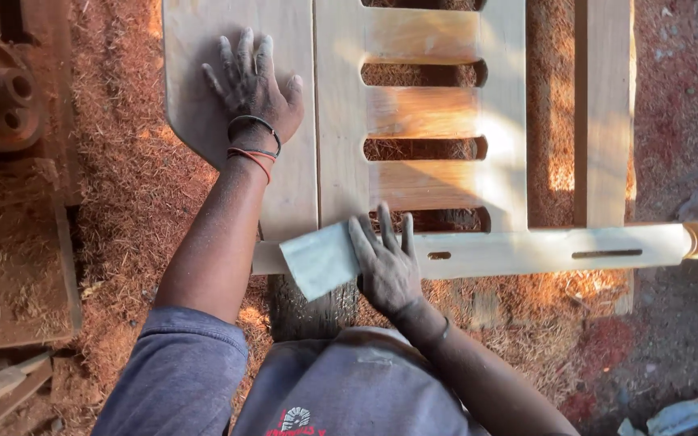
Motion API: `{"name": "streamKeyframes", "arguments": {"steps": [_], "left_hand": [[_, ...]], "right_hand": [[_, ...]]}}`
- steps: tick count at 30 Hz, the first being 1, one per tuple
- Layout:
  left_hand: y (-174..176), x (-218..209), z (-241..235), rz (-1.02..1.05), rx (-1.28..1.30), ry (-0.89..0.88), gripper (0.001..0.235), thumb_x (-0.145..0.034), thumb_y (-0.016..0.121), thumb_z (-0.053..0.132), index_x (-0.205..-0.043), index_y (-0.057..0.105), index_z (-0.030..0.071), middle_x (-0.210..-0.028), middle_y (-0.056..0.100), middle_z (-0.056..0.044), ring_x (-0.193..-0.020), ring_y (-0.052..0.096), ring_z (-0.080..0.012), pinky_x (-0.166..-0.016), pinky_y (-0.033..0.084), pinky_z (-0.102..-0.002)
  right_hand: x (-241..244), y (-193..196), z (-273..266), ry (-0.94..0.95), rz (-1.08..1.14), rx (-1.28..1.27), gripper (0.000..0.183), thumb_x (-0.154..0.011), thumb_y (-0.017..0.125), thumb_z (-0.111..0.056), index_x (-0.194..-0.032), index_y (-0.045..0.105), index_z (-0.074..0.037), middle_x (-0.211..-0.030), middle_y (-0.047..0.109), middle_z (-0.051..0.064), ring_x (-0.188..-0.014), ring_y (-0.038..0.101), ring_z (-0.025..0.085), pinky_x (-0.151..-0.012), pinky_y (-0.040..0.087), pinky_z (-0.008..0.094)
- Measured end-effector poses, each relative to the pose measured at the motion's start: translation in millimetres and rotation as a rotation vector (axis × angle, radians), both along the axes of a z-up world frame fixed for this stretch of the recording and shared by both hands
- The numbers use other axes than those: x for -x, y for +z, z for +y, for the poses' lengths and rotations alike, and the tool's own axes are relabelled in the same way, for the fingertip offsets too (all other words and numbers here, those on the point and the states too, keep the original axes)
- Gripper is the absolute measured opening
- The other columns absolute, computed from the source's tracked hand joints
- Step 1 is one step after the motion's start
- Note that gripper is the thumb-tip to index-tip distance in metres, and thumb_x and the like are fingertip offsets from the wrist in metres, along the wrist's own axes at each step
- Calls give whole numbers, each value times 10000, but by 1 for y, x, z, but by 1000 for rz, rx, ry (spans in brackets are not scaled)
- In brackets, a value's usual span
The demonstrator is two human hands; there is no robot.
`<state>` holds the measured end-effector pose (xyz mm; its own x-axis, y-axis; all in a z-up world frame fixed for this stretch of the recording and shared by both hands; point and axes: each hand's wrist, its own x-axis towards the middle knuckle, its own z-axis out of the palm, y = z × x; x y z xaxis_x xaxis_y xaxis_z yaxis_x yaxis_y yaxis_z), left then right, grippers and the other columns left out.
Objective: The person sands a wooden headboard using a sanding block. They smooth the flat surfaces, the edges, and the curved finial at the top of the post. The person also sands the inside of the cutouts and the side edges of the headboard.
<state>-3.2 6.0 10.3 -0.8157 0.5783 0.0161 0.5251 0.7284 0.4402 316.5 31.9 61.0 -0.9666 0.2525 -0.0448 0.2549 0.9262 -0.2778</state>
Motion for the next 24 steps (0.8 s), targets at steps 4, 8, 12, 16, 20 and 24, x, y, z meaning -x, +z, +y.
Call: {"name": "streamKeyframes", "arguments": {"steps": [4, 8, 12, 16, 20, 24], "left_hand": [[-6, 0, -8, 2, 8, -2, 757, -1002, 573, 461, -1611, 318, 91, -1700, 194, -123, -1569, 59, -409, -1229, -13, -686], [-9, 2, -2, 12, 7, -10, 766, -987, 561, 469, -1607, 305, 100, -1701, 178, -115, -1567, 55, -392, -1221, -15, -684], [-5, 2, -4, -14, 36, -9, 770, -984, 547, 475, -1607, 296, 99, -1702, 164, -114, -1566, 41, -392, -1221, -19, -681], [-7, 3, -6, -31, 27, -20, 769, -980, 549, 467, -1606, 293, 100, -1701, 162, -116, -1565, 33, -399, -1223, -23, -679], [-11, 2, -6, -39, 23, -24, 775, -976, 563, 459, -1605, 291, 97, -1699, 164, -124, -1564, 33, -408, -1221, -26, -683], [-9, 3, -4, -27, -1, -13, 766, -977, 578, 444, -1603, 304, 99, -1699, 178, -129, -1568, 43, -412, -1227, -23, -688]], "right_hand": [[6, -1, -19, -111, 31, 10, 652, -906, 475, -123, -1554, 422, -67, -1579, 481, 129, -1575, 206, 374, -1260, 21, 627], [-10, -13, -34, -173, 31, -52, 641, -908, 420, -112, -1548, 439, -89, -1606, 476, 123, -1579, 208, 361, -1268, 18, 614], [11, -9, -36, -257, 99, -57, 593, -954, 399, -126, -1543, 453, -83, -1590, 482, 101, -1582, 212, 366, -1261, 4, 633], [0, -1, -49, -306, 94, -65, 587, -948, 416, -129, -1530, 476, -67, -1573, 522, 124, -1559, 248, 388, -1243, -13, 635], [-18, 16, -50, -331, 94, -105, 589, -908, 421, -109, -1484, 543, -130, -1487, 614, 68, -1515, 361, 337, -1248, -23, 626], [-20, 7, -44, -377, 161, -108, 524, -927, 452, -91, -1401, 634, -223, -1364, 690, -25, -1443, 495, 238, -1267, -22, 621]]}}
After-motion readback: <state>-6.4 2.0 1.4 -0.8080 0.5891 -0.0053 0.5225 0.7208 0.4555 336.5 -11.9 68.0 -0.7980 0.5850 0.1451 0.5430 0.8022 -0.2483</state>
